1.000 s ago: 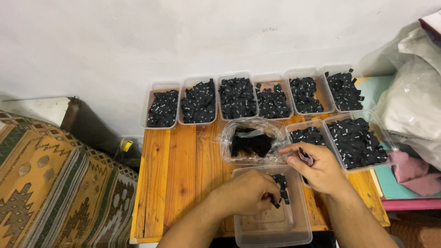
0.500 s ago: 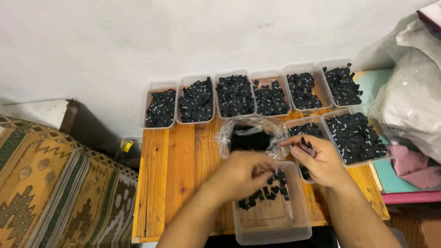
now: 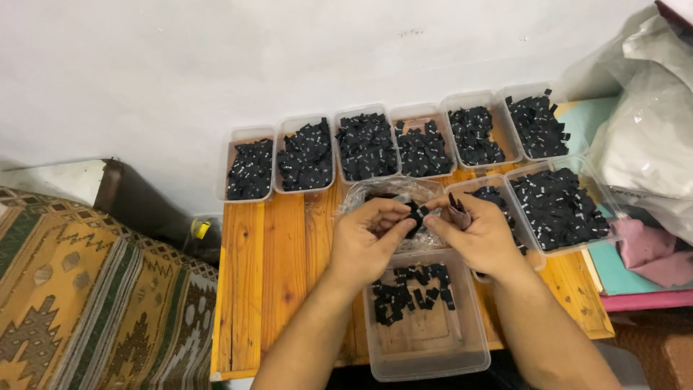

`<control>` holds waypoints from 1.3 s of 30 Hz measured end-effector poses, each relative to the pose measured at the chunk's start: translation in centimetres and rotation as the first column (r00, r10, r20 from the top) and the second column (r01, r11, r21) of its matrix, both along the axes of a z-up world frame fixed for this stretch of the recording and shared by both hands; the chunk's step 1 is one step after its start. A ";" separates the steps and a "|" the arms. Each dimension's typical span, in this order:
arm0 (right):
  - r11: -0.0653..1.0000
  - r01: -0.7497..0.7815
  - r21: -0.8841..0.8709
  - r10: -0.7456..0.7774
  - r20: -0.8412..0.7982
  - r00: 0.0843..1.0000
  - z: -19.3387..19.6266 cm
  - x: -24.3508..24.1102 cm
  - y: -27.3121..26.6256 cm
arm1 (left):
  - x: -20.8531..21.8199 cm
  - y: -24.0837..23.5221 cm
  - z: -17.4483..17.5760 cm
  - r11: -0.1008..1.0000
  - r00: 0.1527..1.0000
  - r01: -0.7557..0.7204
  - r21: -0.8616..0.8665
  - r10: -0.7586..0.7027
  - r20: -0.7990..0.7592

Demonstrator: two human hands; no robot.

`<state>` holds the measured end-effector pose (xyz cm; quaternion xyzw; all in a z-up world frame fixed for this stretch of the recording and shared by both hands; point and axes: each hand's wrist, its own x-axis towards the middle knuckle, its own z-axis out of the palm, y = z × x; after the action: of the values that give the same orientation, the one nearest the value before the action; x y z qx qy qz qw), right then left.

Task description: The person repeatedly picks small black fabric pieces from a clear plastic container, folds each piece in half by hand, and places the folded pieces back into the same container. The process continues throughout the clip with multiple pieces handled one at a time.

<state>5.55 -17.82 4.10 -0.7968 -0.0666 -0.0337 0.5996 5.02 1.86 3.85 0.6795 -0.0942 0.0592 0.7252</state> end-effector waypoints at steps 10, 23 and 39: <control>0.988 0.089 -0.124 -0.071 0.138 0.988 -1.3 -0.4 0.8 | 0.0 0.5 -1.8 0.934 0.969 0.136 -0.330 -0.195 -0.150; 0.993 0.026 -0.116 0.020 0.377 0.926 -2.2 -0.4 0.1 | -0.6 -0.2 -1.5 0.992 0.999 0.040 -0.117 -0.037 0.026; 0.994 0.015 -0.109 0.022 0.329 0.944 -1.9 -0.5 -0.3 | -1.2 -1.0 -0.6 0.996 0.986 -0.030 -0.086 0.044 0.162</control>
<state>5.02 -18.07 2.18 -0.8116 -0.1689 -0.1618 0.5353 3.82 0.85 3.23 0.6433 -0.1381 0.1322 0.7414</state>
